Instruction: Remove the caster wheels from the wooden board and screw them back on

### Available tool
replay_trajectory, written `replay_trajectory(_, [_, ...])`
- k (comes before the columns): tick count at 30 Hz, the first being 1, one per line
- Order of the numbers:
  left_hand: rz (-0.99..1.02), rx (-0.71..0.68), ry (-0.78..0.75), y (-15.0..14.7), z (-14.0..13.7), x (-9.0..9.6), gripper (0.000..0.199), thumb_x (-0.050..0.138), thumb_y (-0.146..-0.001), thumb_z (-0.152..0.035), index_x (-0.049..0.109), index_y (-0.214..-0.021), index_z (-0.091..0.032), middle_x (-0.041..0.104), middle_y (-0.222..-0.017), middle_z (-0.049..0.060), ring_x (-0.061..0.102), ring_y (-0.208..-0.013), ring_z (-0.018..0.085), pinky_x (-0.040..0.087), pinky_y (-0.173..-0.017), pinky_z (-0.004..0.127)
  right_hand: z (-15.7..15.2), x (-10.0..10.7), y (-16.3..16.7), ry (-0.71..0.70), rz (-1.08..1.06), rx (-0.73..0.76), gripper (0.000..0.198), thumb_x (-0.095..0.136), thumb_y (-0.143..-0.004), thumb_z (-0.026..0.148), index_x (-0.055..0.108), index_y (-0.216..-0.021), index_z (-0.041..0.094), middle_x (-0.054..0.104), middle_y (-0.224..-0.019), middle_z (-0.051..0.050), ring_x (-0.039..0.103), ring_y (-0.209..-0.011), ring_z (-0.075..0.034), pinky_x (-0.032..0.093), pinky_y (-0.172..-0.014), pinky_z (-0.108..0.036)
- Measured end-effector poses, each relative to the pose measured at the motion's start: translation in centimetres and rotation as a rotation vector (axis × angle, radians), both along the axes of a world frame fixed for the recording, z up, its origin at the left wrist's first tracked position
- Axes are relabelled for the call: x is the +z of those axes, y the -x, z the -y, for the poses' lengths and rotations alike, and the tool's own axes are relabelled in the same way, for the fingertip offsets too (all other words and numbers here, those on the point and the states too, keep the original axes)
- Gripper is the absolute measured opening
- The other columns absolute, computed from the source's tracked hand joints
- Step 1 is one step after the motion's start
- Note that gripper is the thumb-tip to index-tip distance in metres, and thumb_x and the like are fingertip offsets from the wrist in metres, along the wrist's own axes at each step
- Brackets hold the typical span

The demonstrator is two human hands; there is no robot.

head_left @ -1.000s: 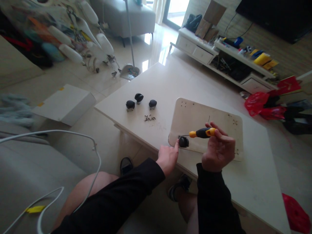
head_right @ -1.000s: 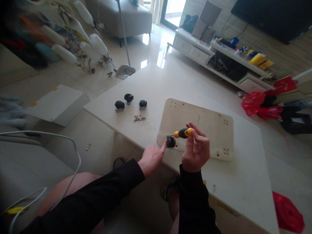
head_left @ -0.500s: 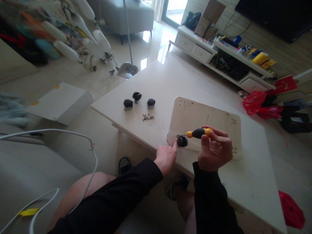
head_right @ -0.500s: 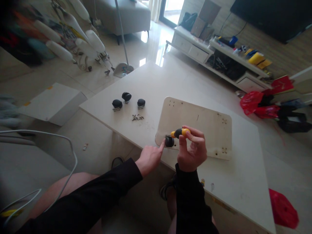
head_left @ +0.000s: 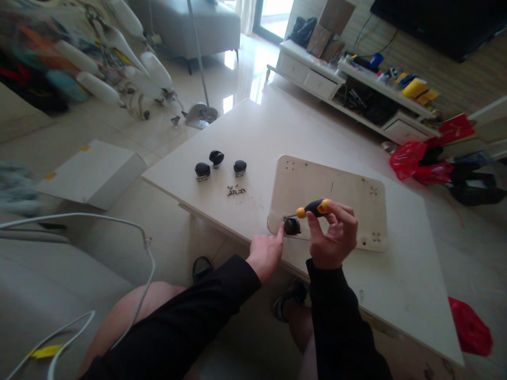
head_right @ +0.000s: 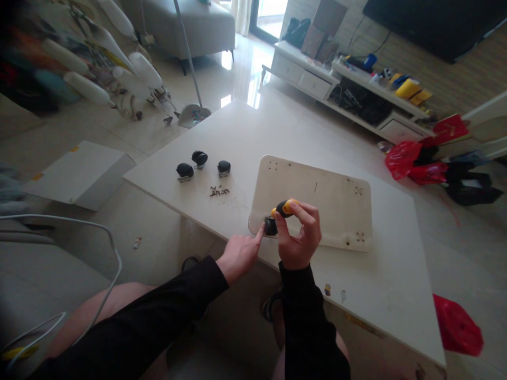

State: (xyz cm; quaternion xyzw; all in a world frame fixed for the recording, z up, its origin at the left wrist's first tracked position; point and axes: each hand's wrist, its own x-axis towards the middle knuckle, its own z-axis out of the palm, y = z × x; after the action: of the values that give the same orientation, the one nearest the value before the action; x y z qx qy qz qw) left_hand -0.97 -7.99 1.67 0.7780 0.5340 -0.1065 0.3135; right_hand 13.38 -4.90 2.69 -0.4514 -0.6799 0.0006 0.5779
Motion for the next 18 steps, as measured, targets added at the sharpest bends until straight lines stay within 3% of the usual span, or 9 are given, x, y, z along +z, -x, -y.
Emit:
replay_trajectory(8, [0.033,-0.013,-0.013,0.4,0.0,-0.5,0.086,0.052,-0.100,-0.011,0.010,-0.176,-0.008,0.081,-0.114,0.021,0.080,-0.107,0.033,0.059,-0.085,0.040,0.4,0.4,0.8,-0.010,-0.067,-0.010,0.049,0.084,-0.084,0.018,0.064,-0.126,0.033,0.064,-0.114,-0.001,0.071,-0.101,-0.016,0.068,-0.068,-0.028])
replay_trajectory(12, [0.061,-0.028,-0.029,0.9,0.0,-0.7,0.087,0.055,-0.099,-0.014,0.014,-0.175,-0.008,0.081,-0.115,0.021,0.080,-0.107,0.032,0.059,-0.084,0.038,0.2,1.1,0.7,-0.111,-0.189,-0.073,0.050,0.084,-0.083,0.021,0.063,-0.127,0.032,0.062,-0.116,-0.002,0.071,-0.105,-0.018,0.069,-0.071,-0.032])
replay_trajectory(15, [0.129,-0.002,-0.063,1.7,-0.8,-0.8,0.082,0.061,-0.097,-0.020,0.029,-0.172,-0.012,0.080,-0.119,0.019,0.079,-0.109,0.032,0.059,-0.086,0.038,-0.7,1.4,-0.2,-0.242,-0.303,-0.168,0.051,0.089,-0.080,0.027,0.065,-0.125,0.029,0.061,-0.118,-0.004,0.068,-0.110,-0.021,0.069,-0.088,-0.042])
replay_trajectory(18, [0.218,0.133,-0.138,4.0,-2.9,-1.2,0.055,0.062,-0.097,-0.022,0.058,-0.152,-0.018,0.080,-0.121,0.015,0.078,-0.109,0.028,0.057,-0.089,0.035,-1.7,1.1,-2.0,-0.267,-0.358,-0.260,0.049,0.089,-0.080,0.033,0.065,-0.122,0.027,0.062,-0.119,-0.004,0.067,-0.111,-0.022,0.064,-0.102,-0.051])
